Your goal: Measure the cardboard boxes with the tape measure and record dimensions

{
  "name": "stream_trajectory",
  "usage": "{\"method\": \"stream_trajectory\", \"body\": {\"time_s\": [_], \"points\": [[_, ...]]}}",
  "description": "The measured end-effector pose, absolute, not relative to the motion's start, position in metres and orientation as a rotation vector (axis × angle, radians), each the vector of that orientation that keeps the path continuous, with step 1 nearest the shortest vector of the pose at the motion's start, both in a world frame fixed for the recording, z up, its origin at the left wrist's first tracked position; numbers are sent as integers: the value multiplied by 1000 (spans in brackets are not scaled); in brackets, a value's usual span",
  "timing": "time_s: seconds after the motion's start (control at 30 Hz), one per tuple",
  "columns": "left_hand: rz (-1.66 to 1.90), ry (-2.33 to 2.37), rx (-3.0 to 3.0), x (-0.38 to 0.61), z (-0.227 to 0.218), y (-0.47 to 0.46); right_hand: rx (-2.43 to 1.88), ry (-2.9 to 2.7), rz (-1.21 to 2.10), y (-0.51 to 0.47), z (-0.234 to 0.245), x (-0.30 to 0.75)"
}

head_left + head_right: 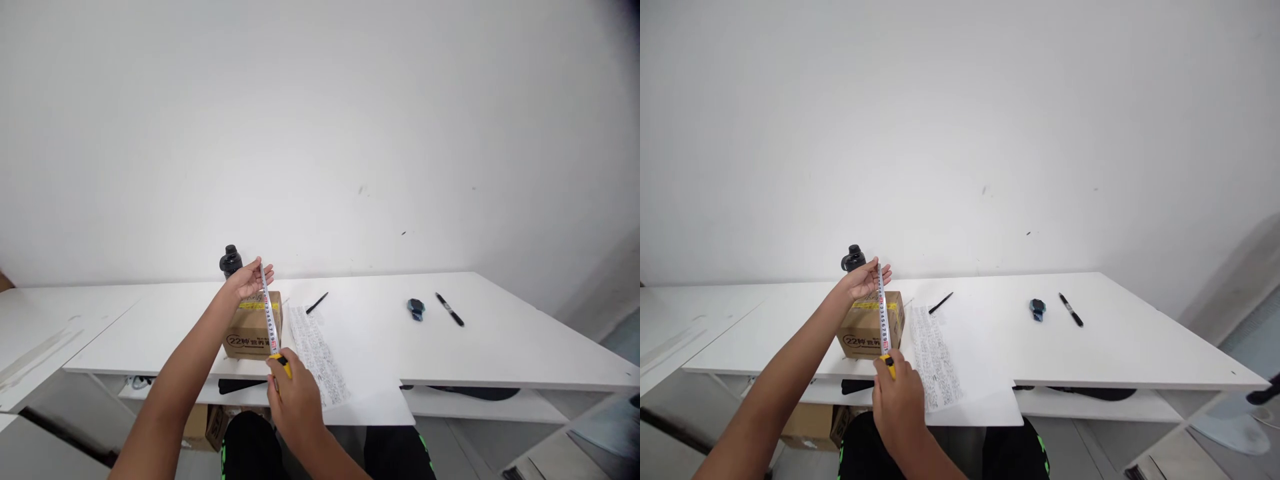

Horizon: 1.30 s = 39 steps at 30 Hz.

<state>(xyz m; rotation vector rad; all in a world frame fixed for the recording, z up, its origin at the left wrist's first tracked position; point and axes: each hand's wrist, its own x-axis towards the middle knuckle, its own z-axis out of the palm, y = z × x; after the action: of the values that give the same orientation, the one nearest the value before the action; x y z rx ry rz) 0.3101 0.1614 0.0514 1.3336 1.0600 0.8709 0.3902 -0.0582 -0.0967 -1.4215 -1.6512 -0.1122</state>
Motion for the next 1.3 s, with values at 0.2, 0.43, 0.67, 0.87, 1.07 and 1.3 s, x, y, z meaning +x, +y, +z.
{"method": "stream_trajectory", "body": {"time_s": [0.2, 0.43, 0.67, 0.87, 1.07, 1.3], "points": [[789, 1553, 1732, 298, 16, 197, -1442, -1892, 6, -62, -66, 365], [595, 1596, 2033, 279, -12, 202, -1447, -1950, 28, -41, -28, 362], [611, 1561, 2139, 281, -21, 209, -1557, -1932, 80, 5, -20, 364], [576, 1441, 2375, 282, -23, 208, -1568, -1907, 158, 19, -17, 364], [555, 1490, 2394, 282, -26, 212, -1562, -1877, 157, 16, -24, 361], [525, 1570, 2330, 282, -27, 209, -1522, -1813, 248, 12, -29, 366]]}}
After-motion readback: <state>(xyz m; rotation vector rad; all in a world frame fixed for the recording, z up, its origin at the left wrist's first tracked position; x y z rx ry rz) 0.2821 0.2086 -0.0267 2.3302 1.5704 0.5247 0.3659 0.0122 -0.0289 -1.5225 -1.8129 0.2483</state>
